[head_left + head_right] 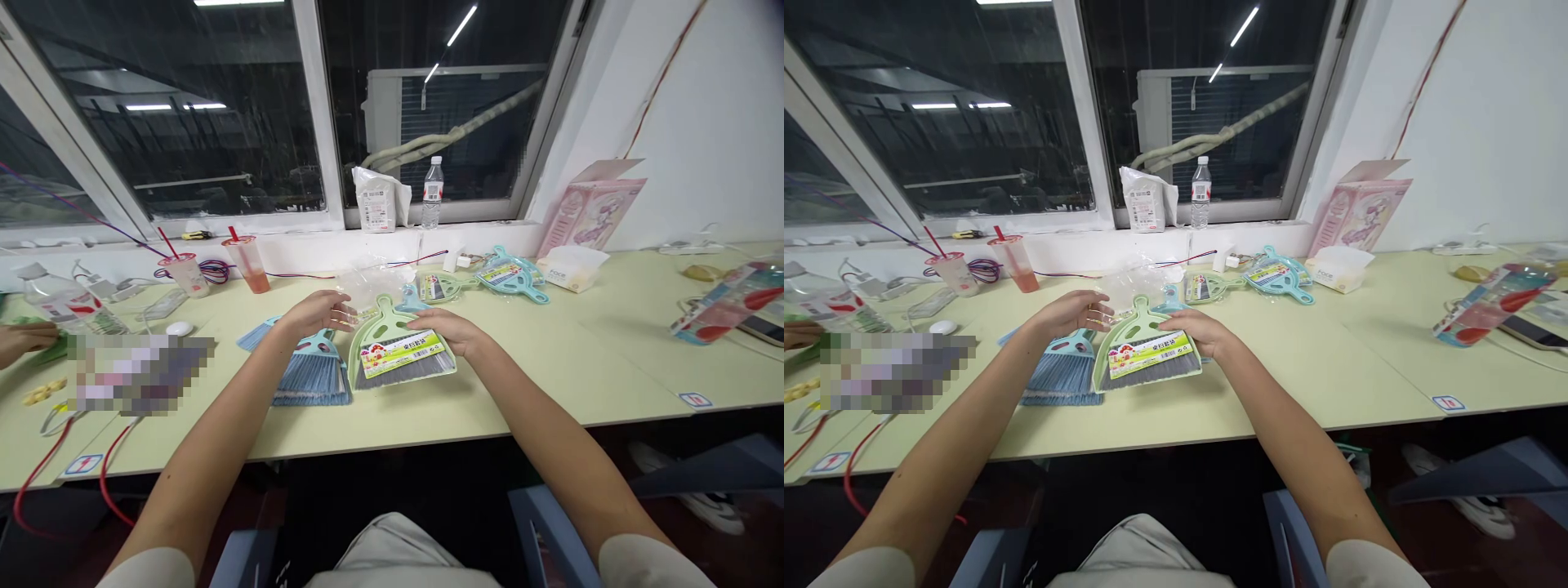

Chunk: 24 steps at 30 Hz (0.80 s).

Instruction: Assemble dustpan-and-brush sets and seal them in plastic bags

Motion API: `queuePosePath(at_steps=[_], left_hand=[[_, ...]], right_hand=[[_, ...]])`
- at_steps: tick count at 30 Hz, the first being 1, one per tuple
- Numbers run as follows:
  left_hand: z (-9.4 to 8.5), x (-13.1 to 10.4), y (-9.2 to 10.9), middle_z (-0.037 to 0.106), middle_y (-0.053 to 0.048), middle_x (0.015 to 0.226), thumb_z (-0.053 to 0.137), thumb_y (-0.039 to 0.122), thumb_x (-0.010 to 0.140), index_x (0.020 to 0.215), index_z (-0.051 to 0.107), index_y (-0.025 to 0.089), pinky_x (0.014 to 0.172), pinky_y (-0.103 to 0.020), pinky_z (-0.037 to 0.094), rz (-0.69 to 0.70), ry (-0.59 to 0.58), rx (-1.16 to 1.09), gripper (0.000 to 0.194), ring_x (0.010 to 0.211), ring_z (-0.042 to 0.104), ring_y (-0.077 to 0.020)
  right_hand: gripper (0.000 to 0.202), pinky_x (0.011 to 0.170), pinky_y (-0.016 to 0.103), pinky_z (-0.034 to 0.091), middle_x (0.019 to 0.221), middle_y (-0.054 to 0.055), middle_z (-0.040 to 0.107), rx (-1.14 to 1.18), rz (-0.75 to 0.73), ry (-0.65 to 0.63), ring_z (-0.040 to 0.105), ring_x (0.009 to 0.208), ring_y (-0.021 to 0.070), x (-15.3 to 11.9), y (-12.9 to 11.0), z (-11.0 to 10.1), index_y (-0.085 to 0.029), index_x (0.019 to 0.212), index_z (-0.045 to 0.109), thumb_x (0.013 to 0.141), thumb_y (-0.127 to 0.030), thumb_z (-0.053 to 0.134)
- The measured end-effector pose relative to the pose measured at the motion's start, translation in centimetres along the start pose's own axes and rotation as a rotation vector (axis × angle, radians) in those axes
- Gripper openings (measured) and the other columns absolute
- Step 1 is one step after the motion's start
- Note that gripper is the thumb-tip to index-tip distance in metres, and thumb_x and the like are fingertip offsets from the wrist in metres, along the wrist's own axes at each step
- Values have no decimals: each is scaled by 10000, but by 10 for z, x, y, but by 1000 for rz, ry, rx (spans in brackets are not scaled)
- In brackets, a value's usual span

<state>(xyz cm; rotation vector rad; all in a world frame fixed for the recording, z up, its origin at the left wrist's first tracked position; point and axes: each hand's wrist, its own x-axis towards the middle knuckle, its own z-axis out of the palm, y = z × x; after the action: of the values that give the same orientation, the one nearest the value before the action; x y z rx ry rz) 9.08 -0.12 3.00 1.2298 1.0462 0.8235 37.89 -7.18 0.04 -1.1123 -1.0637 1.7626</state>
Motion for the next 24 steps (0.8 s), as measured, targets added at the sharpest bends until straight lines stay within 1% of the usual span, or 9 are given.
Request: queuePosePath(at_steps=[1,3,7,11,13,16,17,21,24], left_hand=[[5,-2,-1,735,-170,914,759,262,828,1015,618,147,721,-434,619,-13,-31,-22,260,816,753,-301],[14,-5,-4,734,-176,937,767,277,826,995,604,149,698,-410,615,-25,-84,-59,267,829,752,-300],[31,-9,-12,723,-134,891,788,252,797,928,603,148,637,-321,581,-6,-135,-92,250,747,729,-229],[40,-5,-19,703,-82,826,805,228,763,919,634,144,623,-262,544,24,-84,-103,246,693,694,-169],[40,-2,-22,688,-62,784,801,284,779,931,649,147,600,-260,532,11,-56,-127,255,666,683,-165],[39,1,-26,665,-41,734,769,418,821,950,657,163,546,-262,505,-28,-43,-164,308,620,665,-169],[39,1,-27,657,-35,718,764,430,825,947,659,163,537,-258,497,-31,-39,-174,312,605,657,-165],[42,0,-30,626,-12,661,782,306,792,875,666,147,535,-230,484,1,-13,-202,214,561,622,-133],[44,-1,-34,656,-31,691,777,260,758,844,666,148,542,-238,504,15,25,-195,180,587,646,-151]], right_hand=[[228,640,282,624,748,65,756,5,-2,5,746,687,198,0,-1,0,-149,915,654,757,-126,816],[196,637,288,625,727,67,749,12,-7,16,739,667,196,0,-1,0,-144,906,649,783,-138,801],[128,627,291,620,704,65,743,26,-4,38,728,639,195,2,-3,-1,-147,890,644,824,-147,754],[110,642,299,618,686,52,736,47,-2,49,727,636,200,2,-3,-2,-162,898,636,835,-154,727],[110,653,311,620,714,66,748,57,13,44,730,642,206,2,-3,-1,-156,932,640,849,-174,710],[130,672,327,624,764,86,766,75,50,20,734,655,213,0,-4,0,-148,992,647,872,-192,668],[137,678,330,624,771,85,768,83,63,12,734,658,214,0,-4,0,-149,1007,648,876,-191,651],[182,694,341,626,787,85,772,129,88,-13,740,672,222,-1,-7,-1,-136,1050,654,890,-204,597],[210,702,346,628,791,91,773,164,53,-3,745,681,230,0,-8,-5,-125,1066,663,908,-229,572]])
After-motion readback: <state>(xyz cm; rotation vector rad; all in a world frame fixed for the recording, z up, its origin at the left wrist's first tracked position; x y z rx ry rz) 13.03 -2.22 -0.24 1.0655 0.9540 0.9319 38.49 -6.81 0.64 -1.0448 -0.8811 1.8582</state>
